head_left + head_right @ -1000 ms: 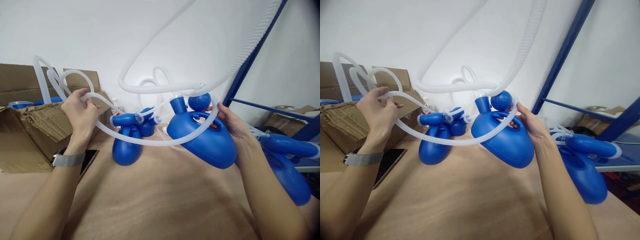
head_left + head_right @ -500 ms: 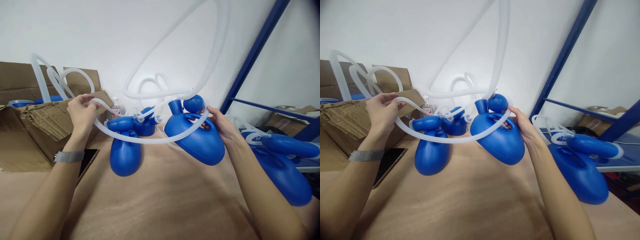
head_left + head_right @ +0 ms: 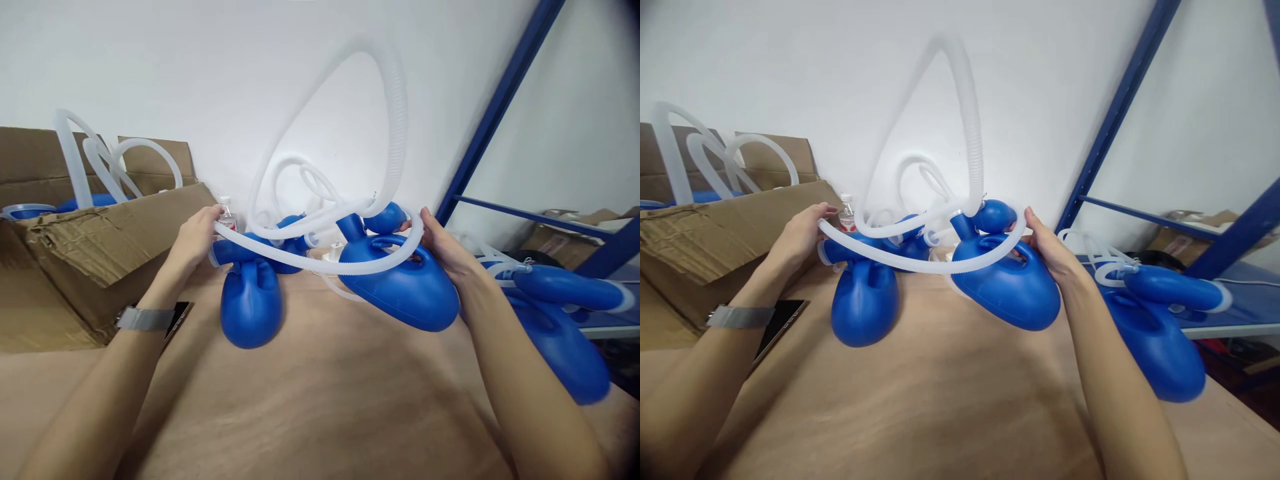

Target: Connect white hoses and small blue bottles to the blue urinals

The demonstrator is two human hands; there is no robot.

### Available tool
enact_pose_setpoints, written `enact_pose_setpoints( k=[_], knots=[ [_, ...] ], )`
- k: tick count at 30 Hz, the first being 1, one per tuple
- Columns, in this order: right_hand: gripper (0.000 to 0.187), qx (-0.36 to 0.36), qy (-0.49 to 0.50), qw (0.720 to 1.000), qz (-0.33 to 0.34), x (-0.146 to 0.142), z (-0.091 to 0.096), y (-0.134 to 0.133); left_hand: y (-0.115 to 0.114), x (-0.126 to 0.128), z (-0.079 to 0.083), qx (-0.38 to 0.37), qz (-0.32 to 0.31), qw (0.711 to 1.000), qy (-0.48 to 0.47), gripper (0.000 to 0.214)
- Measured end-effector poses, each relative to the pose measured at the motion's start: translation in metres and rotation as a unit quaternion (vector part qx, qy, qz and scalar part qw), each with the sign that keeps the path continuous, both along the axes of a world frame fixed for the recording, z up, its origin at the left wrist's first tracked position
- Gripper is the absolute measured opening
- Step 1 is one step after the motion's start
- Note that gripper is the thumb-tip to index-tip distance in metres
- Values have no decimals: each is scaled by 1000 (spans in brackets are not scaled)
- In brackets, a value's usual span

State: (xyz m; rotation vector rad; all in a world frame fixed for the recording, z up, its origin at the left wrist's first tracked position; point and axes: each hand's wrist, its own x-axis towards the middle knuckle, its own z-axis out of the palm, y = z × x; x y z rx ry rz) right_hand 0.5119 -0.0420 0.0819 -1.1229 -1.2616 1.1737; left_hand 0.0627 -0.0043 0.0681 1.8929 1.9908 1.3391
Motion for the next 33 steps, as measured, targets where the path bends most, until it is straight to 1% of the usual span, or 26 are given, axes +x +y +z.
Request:
enact_pose_setpoints(
  k=[1,2,4,5,6,7,9,10,12,15,17,20,23,25,27,31,33],
  knots=[
    [57,-4,-4,1000,-15,2,1,-1,-2,2,-1,-3,-15,1000,13,58],
    [56,-9,-6,999,-31,4,4,-3,-4,4,-2,-6,-46,999,29,59],
    [56,-7,-5,998,-60,10,9,-7,-7,5,-8,-12,-136,987,89,68],
    [57,-2,-6,998,-69,15,12,-9,-7,6,-11,-14,-178,976,128,76],
    [60,3,-10,997,-71,20,14,-12,-7,6,-15,-18,-206,964,166,87],
    [64,4,-18,998,-65,26,16,-14,-7,6,-19,-24,-212,957,198,99],
    [71,-11,-39,998,-45,40,19,-19,-4,8,-26,-36,-170,957,233,118],
    [71,-23,-48,998,-36,47,20,-21,-2,9,-28,-41,-139,959,242,121],
    [69,-39,-70,996,-31,60,19,-24,2,12,-32,-46,-86,961,258,117],
    [64,-27,-115,992,-52,74,14,-26,5,14,-33,-48,-32,960,273,105],
    [58,-16,-148,988,-51,80,11,-27,5,14,-33,-49,-15,961,271,103],
    [48,-12,-176,984,-16,87,6,-25,5,9,-34,-45,-8,965,257,105],
    [48,-2,-193,981,3,91,2,-22,5,4,-36,-32,-4,967,253,100],
    [49,-1,-209,978,9,87,1,-21,5,1,-38,-22,-1,969,247,95],
    [47,-4,-213,977,12,75,2,-20,4,0,-40,-14,-5,971,238,89],
    [37,1,-160,987,10,37,5,-18,2,1,-37,-4,-33,967,254,80],
    [36,6,-158,987,14,18,6,-17,2,4,-34,2,-44,962,271,73]
  ],
)
